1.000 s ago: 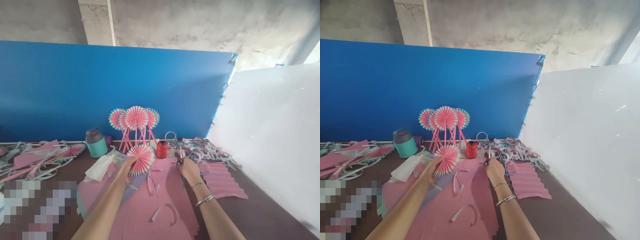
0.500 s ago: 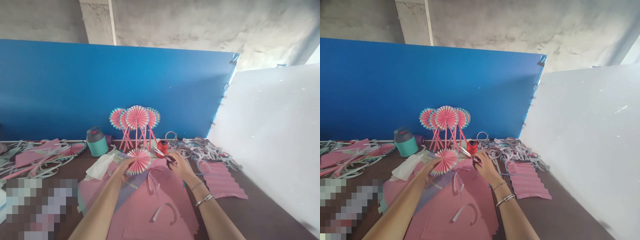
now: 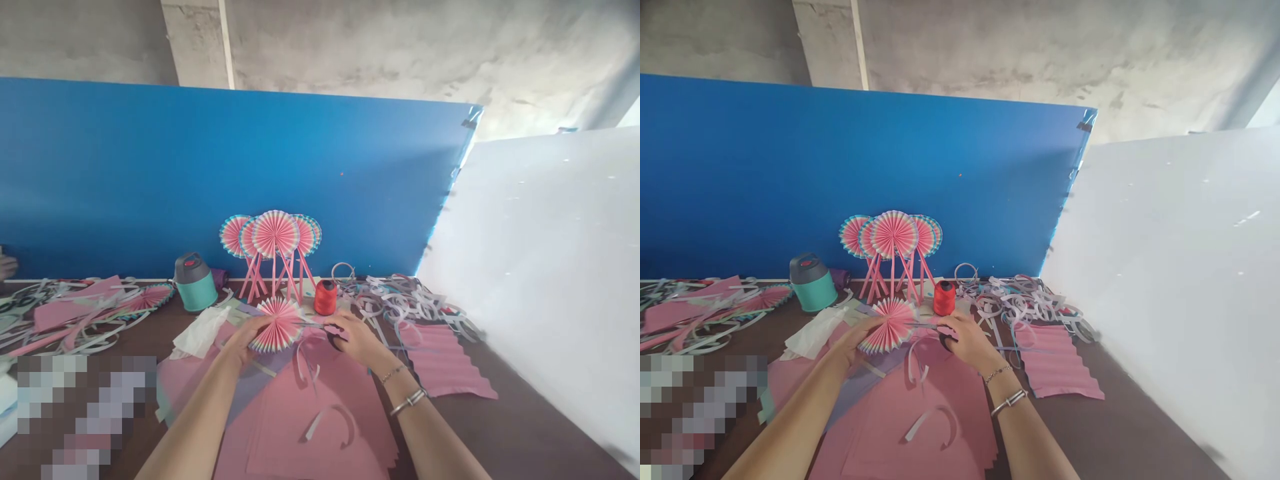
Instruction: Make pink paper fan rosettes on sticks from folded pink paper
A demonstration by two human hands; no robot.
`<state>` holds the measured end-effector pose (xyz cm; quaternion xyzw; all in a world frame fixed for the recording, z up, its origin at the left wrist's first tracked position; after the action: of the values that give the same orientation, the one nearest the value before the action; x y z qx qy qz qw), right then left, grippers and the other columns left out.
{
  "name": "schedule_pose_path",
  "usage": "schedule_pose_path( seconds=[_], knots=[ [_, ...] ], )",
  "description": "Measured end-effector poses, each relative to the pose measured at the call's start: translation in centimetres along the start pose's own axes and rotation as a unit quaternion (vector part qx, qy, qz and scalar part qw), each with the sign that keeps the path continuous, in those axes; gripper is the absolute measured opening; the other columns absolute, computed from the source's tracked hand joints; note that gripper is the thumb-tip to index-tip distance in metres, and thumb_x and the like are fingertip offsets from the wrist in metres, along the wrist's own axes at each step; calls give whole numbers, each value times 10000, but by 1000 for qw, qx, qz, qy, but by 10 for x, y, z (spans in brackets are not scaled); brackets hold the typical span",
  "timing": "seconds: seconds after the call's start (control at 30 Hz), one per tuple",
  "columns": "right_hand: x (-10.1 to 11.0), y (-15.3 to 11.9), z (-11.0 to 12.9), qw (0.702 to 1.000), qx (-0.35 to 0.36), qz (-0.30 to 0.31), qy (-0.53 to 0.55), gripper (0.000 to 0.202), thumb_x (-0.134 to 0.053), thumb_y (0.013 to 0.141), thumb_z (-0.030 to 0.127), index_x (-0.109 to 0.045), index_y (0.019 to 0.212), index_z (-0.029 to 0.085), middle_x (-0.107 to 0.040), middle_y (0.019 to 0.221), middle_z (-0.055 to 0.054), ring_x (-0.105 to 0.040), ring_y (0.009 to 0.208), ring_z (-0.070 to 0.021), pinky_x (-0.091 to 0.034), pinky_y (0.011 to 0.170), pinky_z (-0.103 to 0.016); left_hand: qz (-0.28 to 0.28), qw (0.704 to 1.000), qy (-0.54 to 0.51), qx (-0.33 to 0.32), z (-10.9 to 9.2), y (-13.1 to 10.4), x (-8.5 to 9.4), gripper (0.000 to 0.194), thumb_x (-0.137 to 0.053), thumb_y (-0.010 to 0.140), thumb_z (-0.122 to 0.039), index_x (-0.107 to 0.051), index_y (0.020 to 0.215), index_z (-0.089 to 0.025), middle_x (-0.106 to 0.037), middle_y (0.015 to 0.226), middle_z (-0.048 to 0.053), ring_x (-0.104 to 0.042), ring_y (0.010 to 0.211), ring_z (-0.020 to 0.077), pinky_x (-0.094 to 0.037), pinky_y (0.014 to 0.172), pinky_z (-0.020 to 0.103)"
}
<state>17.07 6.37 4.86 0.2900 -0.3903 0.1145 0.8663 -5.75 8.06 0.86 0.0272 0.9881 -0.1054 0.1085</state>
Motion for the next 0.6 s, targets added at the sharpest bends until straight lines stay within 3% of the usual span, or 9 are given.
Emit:
schedule_pose_path(
  seconds=[0.13, 0.33, 0.6],
  knots=[
    [0, 0, 3, 1000, -3, 3, -12, 405, -525, 692, 74, -633, 1032, 268, -631, 953, -28, -594, 866, -168, -473, 762, -275, 5, 999, -6, 53, 6, -2, -2, 193, -681, 666, -304, -689, 707, -115, -684, 603, 93, -627, 574, 241, -458, 540, 333],
    [1, 0, 9, 1000, -8, 8, -6, 371, -508, 686, 59, -640, 980, 244, -630, 961, -33, -592, 850, -170, -467, 744, -266, 12, 998, -24, 53, 8, -2, -6, 223, -670, 665, -301, -694, 777, -109, -704, 674, 105, -644, 661, 282, -467, 597, 352],
    [-5, 0, -1, 999, -25, 30, 16, 332, -525, 690, 80, -649, 949, 248, -618, 933, -23, -576, 850, -157, -434, 783, -263, 31, 997, -18, 73, 12, 1, -5, 267, -670, 677, -303, -667, 864, -112, -712, 702, 93, -658, 665, 240, -498, 649, 335]
  ],
)
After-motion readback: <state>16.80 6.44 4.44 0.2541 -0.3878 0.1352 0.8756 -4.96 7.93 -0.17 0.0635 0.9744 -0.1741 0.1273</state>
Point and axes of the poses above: each hand's wrist, its own y-axis towards the middle knuckle, its own x-axis out of the back of the hand, z = x × y, the point moved 7 cm from there along y, towards the middle knuckle
